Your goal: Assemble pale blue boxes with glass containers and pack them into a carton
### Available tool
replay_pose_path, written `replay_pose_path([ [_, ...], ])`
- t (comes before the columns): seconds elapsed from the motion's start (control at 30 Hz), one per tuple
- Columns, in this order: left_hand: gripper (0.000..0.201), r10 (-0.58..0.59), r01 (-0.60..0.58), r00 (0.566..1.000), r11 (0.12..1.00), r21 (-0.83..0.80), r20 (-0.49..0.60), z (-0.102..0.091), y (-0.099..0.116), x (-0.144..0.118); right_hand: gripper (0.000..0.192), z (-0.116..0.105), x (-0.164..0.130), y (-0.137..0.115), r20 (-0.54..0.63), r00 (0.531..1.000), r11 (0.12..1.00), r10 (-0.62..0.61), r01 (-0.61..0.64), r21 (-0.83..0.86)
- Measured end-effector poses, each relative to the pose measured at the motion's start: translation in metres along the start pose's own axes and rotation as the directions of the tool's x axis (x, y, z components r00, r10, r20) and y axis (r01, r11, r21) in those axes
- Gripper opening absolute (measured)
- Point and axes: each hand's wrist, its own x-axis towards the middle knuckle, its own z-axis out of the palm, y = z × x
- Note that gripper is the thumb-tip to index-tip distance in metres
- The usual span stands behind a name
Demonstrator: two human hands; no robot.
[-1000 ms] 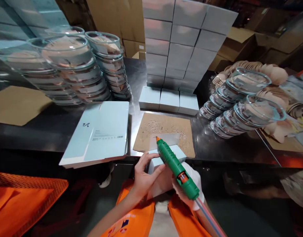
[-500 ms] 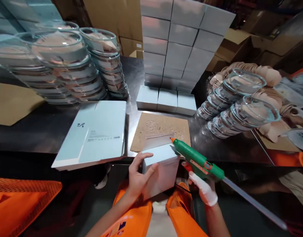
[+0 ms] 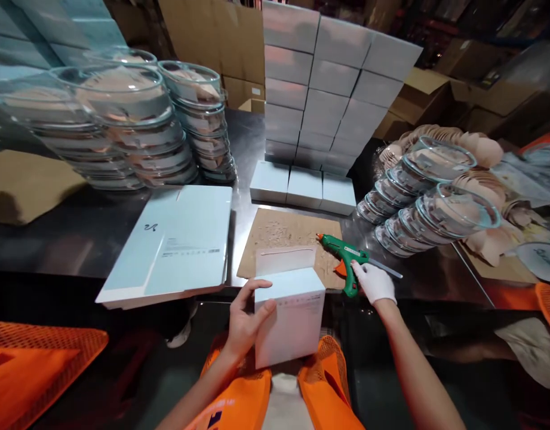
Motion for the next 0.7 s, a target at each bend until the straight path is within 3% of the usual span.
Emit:
replay_pose_path([
  [0.07, 0.032, 0.013, -0.013, 1.000, 1.000, 0.007, 0.014, 0.001, -0.001, 0.000, 0.016, 0.002, -0.018, -0.007, -0.048, 0.990, 0.991, -0.134, 0.135, -0.002],
  [0.1, 0.033, 0.017, -0.018, 0.999, 1.000, 0.007, 0.030, 0.002, -0.002, 0.000, 0.016, 0.008, -0.029, -0.010, -0.019, 0.978, 0.978, -0.206, 0.206, 0.018],
  [0.17, 0.035, 0.022, -0.023, 0.998, 1.000, 0.010, 0.061, 0.003, -0.004, 0.000, 0.038, 0.026, -0.049, -0.015, 0.155, 0.943, 0.955, -0.294, 0.282, 0.094],
  [0.23, 0.042, 0.025, -0.026, 0.997, 0.999, 0.021, 0.077, 0.005, -0.007, -0.001, 0.046, 0.044, -0.060, -0.017, 0.355, 0.893, 0.956, -0.277, 0.220, 0.193],
  [0.33, 0.052, 0.012, -0.011, 0.999, 1.000, -0.016, 0.048, 0.006, -0.010, 0.000, 0.048, 0.050, -0.061, -0.012, 0.451, 0.847, 0.947, -0.283, 0.172, 0.271],
  [0.37, 0.056, 0.008, -0.006, 0.999, 0.998, -0.067, 0.035, 0.006, -0.010, 0.000, 0.051, 0.046, -0.059, -0.010, 0.487, 0.809, 0.937, -0.329, 0.218, 0.272],
  [0.4, 0.060, 0.008, -0.005, 1.000, 0.992, -0.127, 0.026, 0.006, -0.011, 0.001, 0.055, 0.040, -0.057, -0.009, 0.542, 0.743, 0.919, -0.392, 0.285, 0.273],
  [0.5, 0.061, 0.052, -0.042, 0.998, 0.972, -0.230, 0.036, 0.005, -0.009, 0.005, 0.064, 0.023, -0.056, -0.007, 0.702, 0.459, 0.814, -0.544, 0.493, 0.308],
  [0.53, 0.052, 0.078, -0.064, 0.995, 0.977, -0.201, 0.059, 0.004, -0.009, 0.005, 0.064, 0.020, -0.058, -0.007, 0.715, 0.404, 0.775, -0.571, 0.553, 0.307],
  [0.6, 0.043, 0.137, -0.127, 0.984, 0.988, -0.091, 0.110, 0.001, -0.006, 0.007, 0.054, 0.022, -0.064, -0.005, 0.692, 0.382, 0.702, -0.612, 0.666, 0.253],
  [0.7, 0.049, 0.204, -0.209, 0.967, 0.978, 0.015, 0.156, -0.001, -0.001, 0.007, 0.034, 0.035, -0.073, 0.004, 0.629, 0.392, 0.630, -0.672, 0.748, 0.207],
])
